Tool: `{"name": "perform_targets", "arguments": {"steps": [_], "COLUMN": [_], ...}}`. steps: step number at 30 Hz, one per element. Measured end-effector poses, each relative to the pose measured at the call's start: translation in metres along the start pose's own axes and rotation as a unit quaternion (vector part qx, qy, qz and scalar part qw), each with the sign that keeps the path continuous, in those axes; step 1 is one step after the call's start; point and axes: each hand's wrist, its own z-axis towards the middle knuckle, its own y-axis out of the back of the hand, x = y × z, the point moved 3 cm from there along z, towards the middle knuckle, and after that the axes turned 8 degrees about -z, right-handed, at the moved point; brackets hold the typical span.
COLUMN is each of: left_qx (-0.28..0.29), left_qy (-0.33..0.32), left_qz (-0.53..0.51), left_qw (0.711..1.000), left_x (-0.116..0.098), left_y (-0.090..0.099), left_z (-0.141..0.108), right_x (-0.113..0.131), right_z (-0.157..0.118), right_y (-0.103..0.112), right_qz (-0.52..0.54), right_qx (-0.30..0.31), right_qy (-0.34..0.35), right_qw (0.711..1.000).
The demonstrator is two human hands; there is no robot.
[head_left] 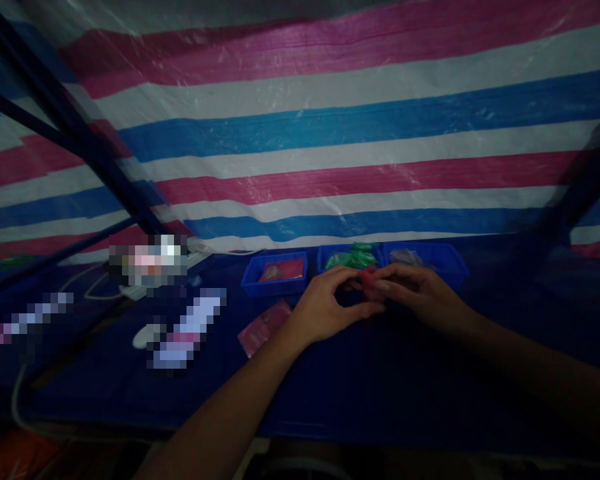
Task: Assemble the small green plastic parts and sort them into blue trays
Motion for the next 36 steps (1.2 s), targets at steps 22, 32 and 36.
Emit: {"name": "perform_targets", "arguments": {"steps": [22, 32, 36], "left_qx": [0.002, -0.023, -0.018], "left_qy": [0.067, 0.062, 0.064], "left_qz": [0.023, 0.002, -0.014], "left_qw": [0.998, 0.998, 0.998], "left_x": [0.013, 0.017, 0.019], "left_y": [0.007, 0.009, 0.008], "left_z": [-0.002, -0.001, -0.001], "right_x": [-0.009, -0.008, -0.009], "right_z": [0.003, 0.003, 0.003], "right_y": [0.01, 0.012, 0.009], "right_qz": [-0.045, -0.048, 0.012], "right_qx": [-0.093, -0.112, -0.081], "right_qy": [0.069, 0.051, 0.005], "right_qw": [0.992, 0.991, 0.997]}}
